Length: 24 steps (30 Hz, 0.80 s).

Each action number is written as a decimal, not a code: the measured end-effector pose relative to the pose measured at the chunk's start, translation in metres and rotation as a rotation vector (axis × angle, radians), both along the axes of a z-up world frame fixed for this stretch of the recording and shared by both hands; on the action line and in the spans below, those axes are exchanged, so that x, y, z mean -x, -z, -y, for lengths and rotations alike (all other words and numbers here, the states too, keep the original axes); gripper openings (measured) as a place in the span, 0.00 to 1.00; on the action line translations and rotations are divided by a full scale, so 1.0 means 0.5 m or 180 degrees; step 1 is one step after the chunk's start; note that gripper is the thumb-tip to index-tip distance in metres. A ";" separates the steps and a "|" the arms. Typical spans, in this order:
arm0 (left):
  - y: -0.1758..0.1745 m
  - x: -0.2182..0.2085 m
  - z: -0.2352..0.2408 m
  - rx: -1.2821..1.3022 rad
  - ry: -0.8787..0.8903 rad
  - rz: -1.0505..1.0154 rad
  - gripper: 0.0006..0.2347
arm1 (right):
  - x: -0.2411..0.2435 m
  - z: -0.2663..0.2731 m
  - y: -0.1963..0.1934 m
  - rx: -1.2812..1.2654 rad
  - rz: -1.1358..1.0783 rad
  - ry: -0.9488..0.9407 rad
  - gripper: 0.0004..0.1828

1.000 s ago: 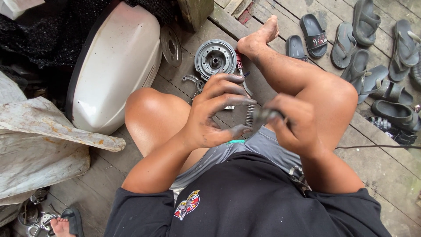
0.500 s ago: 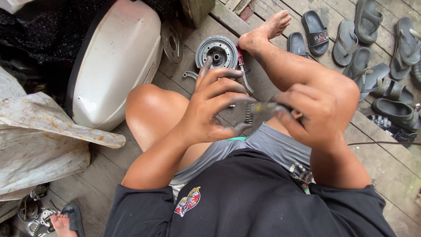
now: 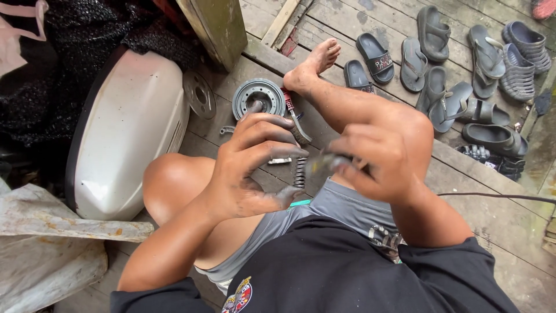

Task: The person sits on a wooden floor and uses a wire brush to clean a metal spring held in their left hand. They repeatedly scrub the spring's coils and rotate it to access different areas. Other mechanical parts and tools are visible on the floor nearby.

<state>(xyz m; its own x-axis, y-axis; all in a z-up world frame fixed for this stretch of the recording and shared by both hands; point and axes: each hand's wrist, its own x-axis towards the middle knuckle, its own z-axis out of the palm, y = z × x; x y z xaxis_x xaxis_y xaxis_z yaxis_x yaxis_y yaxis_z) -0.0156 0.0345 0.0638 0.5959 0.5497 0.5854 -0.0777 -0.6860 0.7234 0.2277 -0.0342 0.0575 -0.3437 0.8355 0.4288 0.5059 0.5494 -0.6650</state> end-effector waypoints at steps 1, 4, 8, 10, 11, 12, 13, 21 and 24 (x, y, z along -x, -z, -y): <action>0.008 -0.001 0.001 0.0007 -0.0001 -0.0004 0.14 | 0.005 -0.005 -0.004 0.0007 -0.0004 -0.0001 0.11; 0.032 -0.005 0.008 0.0248 0.0017 0.0161 0.14 | 0.011 -0.006 -0.004 0.0044 -0.0210 -0.0780 0.19; 0.042 0.000 0.007 0.0293 -0.0127 0.0173 0.14 | 0.019 -0.003 0.008 -0.0303 0.0064 -0.0168 0.15; 0.042 0.001 0.009 0.0313 -0.0093 0.0150 0.13 | 0.021 -0.005 0.007 -0.0398 -0.0002 -0.0418 0.17; 0.042 0.001 0.012 0.0273 -0.0106 0.0152 0.14 | 0.019 -0.011 0.007 -0.0411 0.0074 -0.0187 0.15; 0.042 -0.001 0.017 0.0233 -0.0124 0.0165 0.15 | 0.015 -0.015 0.006 -0.0422 0.0160 0.0038 0.14; 0.050 -0.001 0.015 0.0232 -0.0111 0.0160 0.15 | 0.015 -0.009 0.006 -0.0423 0.0157 0.0052 0.14; 0.060 -0.002 0.014 0.0210 -0.0176 0.0248 0.15 | -0.001 -0.019 0.015 -0.0211 0.0185 -0.0369 0.14; 0.068 0.003 0.016 0.0237 -0.0081 0.0237 0.16 | 0.000 -0.022 0.016 -0.0284 0.0202 -0.0365 0.15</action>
